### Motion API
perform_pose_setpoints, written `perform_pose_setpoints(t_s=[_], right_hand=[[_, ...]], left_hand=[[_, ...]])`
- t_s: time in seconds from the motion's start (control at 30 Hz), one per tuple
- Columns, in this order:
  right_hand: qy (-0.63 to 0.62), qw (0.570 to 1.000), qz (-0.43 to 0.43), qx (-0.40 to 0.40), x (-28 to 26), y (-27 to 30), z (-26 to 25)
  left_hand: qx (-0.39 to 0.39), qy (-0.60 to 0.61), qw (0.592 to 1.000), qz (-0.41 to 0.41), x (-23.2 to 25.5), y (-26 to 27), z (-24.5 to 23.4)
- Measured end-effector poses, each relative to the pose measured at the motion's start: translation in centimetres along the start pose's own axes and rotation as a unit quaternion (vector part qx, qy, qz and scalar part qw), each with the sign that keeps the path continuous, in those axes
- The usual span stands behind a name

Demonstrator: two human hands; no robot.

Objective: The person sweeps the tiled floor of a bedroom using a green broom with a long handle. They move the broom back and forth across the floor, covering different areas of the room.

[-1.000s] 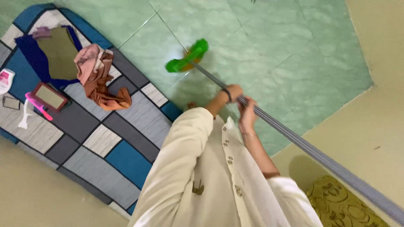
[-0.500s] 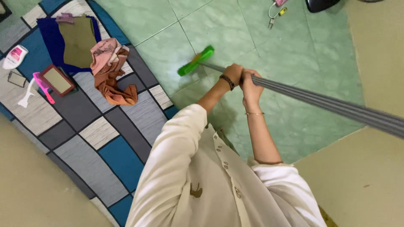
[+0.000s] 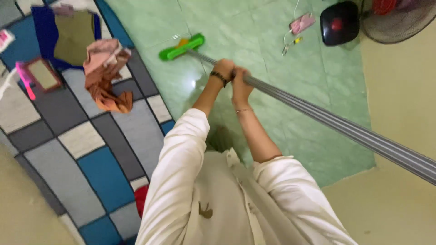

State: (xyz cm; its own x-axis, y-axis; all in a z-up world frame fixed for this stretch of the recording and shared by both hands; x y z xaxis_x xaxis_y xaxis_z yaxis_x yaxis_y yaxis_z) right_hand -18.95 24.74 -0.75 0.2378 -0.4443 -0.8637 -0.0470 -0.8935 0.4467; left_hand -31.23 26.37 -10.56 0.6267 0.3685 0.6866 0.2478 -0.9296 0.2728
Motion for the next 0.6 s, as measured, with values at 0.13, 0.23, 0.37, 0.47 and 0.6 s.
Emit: perform_pose_setpoints(t_s=[0.13, 0.23, 0.37, 0.47, 0.6], right_hand=[[-0.021, 1.0, 0.019, 0.013, -1.7, 2.9, -5.9], [-0.013, 0.996, 0.043, 0.082, 1.2, 4.0, -8.8], [0.051, 0.997, 0.005, 0.051, 3.9, 3.1, -6.8], [0.086, 0.995, 0.01, 0.047, 2.9, 4.2, -3.5], [0.065, 0.997, 0.033, 0.021, 1.8, 4.7, 2.6]], left_hand=[[0.059, -0.086, 0.991, 0.084, 6.2, 1.6, 3.1], [0.059, -0.084, 0.991, 0.081, 7.4, 4.3, 2.8], [0.048, -0.072, 0.993, 0.076, 6.7, 6.3, 1.3], [0.052, -0.076, 0.993, 0.078, 5.6, 6.1, -1.8], [0.052, -0.074, 0.994, 0.069, 3.1, 5.1, -6.3]])
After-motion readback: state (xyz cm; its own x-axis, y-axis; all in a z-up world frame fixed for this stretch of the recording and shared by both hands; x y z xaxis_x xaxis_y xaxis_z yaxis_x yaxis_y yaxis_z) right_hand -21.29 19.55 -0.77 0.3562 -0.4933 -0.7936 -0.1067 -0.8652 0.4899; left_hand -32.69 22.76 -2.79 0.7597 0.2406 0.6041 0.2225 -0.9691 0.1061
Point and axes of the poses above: each hand's wrist, its own y-axis away from the middle knuckle, its own z-axis out of the palm, x = y × z, the point moved 9 cm from there along -y, towards the middle knuckle, and after that the axes turned 14 degrees about y, right-handed, at the moved point
